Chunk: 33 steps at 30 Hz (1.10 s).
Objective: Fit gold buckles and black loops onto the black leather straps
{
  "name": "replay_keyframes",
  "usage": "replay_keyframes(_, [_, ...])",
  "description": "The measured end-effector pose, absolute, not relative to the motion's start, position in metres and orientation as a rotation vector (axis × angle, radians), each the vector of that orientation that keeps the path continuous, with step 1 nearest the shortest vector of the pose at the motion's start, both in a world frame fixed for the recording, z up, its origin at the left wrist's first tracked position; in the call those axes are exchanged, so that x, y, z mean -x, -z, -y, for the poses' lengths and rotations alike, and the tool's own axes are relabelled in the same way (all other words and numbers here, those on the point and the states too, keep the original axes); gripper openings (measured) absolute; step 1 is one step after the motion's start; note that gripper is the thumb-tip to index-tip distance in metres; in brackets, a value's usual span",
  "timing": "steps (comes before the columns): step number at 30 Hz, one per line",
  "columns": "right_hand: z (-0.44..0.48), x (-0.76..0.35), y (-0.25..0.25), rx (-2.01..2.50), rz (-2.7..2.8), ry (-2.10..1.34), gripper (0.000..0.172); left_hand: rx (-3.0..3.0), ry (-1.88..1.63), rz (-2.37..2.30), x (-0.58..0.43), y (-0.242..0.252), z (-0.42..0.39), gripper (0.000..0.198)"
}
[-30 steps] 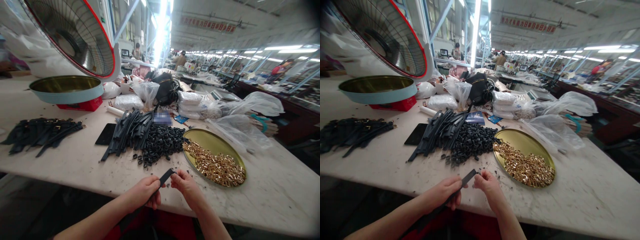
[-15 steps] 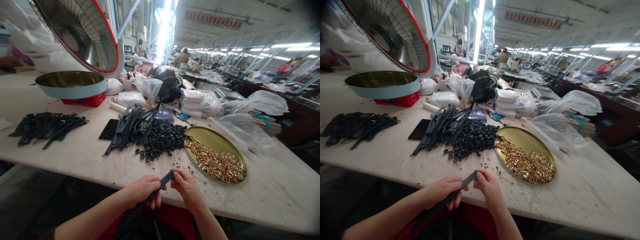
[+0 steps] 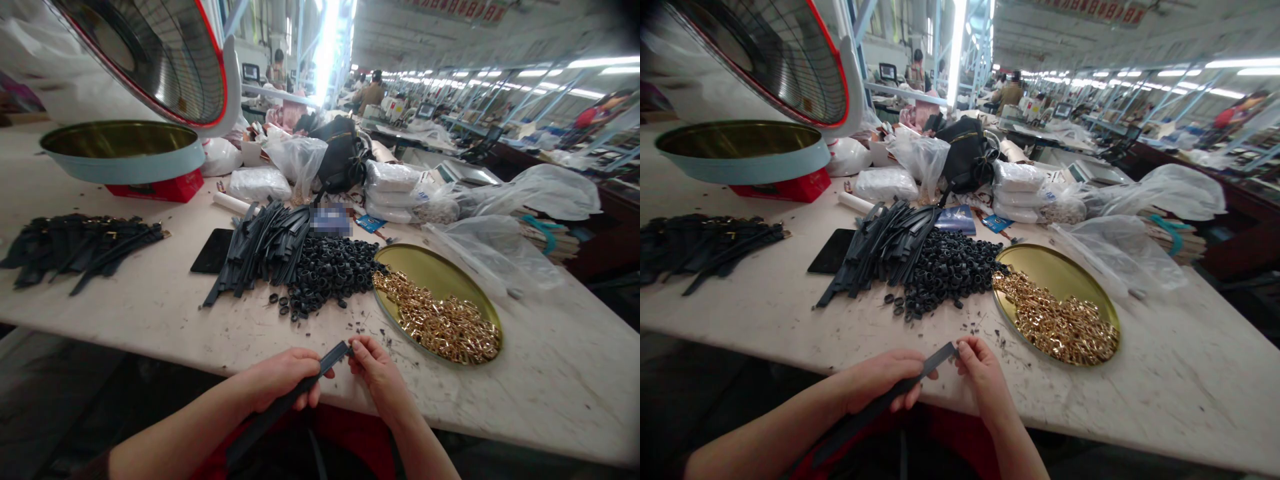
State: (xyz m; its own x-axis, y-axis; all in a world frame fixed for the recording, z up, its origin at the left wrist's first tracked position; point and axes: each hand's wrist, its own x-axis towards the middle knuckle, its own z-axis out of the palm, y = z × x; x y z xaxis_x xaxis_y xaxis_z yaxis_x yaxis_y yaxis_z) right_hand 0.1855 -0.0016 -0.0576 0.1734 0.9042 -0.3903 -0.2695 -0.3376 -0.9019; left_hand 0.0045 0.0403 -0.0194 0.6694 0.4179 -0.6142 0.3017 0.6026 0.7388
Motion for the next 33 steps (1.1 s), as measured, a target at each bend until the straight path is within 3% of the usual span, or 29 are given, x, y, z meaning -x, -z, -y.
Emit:
replay_keyframes(10, [-0.006,-0.167,0.06,1.262,0.323,-1.447,0.026,-1.288,-0.192,-1.016,-0.011,0.025,-0.044,0.031])
replay_keyframes(14, [-0.002,-0.165,0.057,1.216,0.274,-1.489,0.035,-1.425,-0.179,-1.039,-0.011,0.023,-0.036,0.033])
replay_keyframes(24, [0.024,-0.17,0.048,1.361,0.953,-1.356,0.025,-1.809,0.019,-0.941,0.003,-0.014,-0.025,0.029])
replay_keyframes(29, [0.033,-0.163,0.036,1.287,0.861,-1.374,0.026,-1.745,-0.104,-0.955,-0.003,-0.011,-0.013,0.029])
replay_keyframes(33, [0.033,-0.15,0.036,1.192,0.79,-1.4,0.029,-1.674,-0.302,-0.98,-0.014,-0.005,-0.011,0.045])
